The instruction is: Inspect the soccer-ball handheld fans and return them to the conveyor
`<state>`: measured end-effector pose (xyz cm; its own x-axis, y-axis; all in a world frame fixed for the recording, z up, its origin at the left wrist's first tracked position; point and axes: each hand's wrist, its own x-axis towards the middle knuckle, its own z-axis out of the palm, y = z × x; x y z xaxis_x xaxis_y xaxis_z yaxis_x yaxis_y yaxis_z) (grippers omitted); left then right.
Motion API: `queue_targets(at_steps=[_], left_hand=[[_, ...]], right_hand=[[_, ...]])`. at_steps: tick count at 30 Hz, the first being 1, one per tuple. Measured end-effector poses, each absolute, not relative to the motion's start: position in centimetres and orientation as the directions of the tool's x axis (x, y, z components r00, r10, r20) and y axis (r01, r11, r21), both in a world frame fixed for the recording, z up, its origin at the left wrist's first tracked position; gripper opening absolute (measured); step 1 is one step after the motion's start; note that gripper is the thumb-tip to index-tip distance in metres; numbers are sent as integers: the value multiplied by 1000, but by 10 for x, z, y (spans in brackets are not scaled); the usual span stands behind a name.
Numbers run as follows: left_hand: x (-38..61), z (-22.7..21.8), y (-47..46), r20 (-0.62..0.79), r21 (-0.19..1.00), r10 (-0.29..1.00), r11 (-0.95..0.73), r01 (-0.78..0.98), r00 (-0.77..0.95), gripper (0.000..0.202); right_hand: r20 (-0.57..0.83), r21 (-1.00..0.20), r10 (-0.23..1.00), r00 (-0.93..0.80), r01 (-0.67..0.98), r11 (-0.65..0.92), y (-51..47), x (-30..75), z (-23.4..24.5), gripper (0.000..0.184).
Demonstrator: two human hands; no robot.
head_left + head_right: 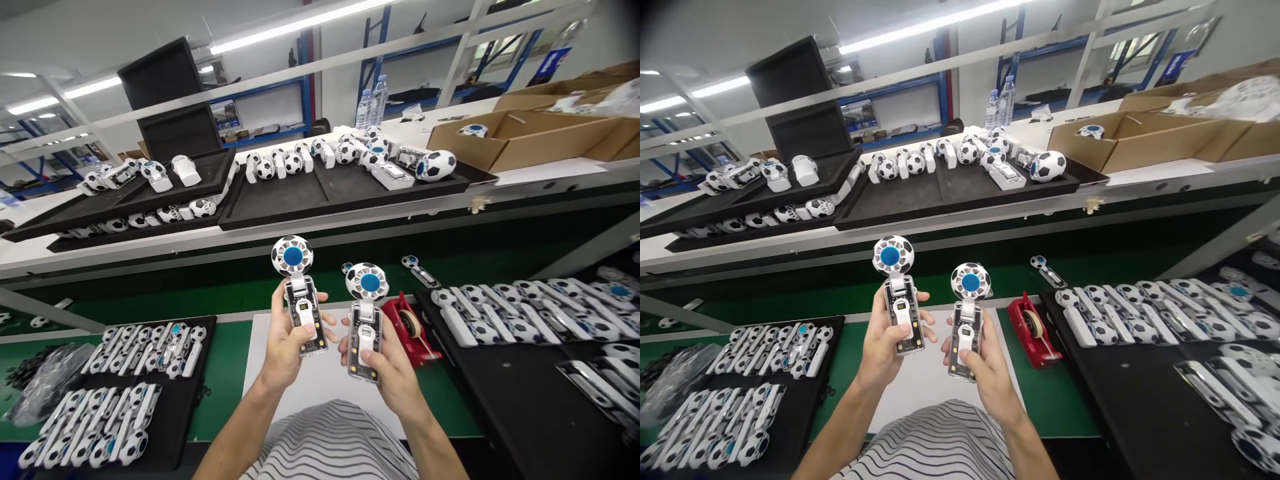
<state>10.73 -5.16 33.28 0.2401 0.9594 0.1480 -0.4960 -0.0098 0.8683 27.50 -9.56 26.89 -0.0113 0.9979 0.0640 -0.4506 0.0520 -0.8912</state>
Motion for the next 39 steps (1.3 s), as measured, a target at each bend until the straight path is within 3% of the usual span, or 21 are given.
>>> queue_targets(at_steps=[6,10,15,17,20,22,25,32,39], left_hand=[[103,316,-51,328,933,933,-296,-206,146,61],[90,289,-44,523,833,847,-532,150,96,62],[79,272,-41,502,787,857,-509,349,120,58],[82,278,-45,426,853,899,-436,287,99,57],[90,297,-52,212,977,965,-209,-34,154,61],[95,309,-54,128,962,956,-55,-266,265,64],[97,322,-52,96,892,928,80,-445,361,63],[98,332,-51,49,840,926,164,-516,373,59],[90,336,-51,45,842,916,181,-509,399,69]], right_hand=[[117,-957,985,125,-250,145,-96,266,281,65],[184,-978,961,205,-64,201,-90,263,269,75],[244,-969,950,192,5,248,-83,263,256,80],[225,-970,958,177,-52,238,-82,261,259,78],[196,-958,976,95,-193,211,-82,258,269,77],[198,-941,979,39,-272,201,-82,256,275,76],[186,-928,983,4,-327,177,-80,255,282,76],[124,-919,989,-82,-385,83,-77,260,295,75],[113,-897,990,-89,-437,64,-74,263,299,83]])
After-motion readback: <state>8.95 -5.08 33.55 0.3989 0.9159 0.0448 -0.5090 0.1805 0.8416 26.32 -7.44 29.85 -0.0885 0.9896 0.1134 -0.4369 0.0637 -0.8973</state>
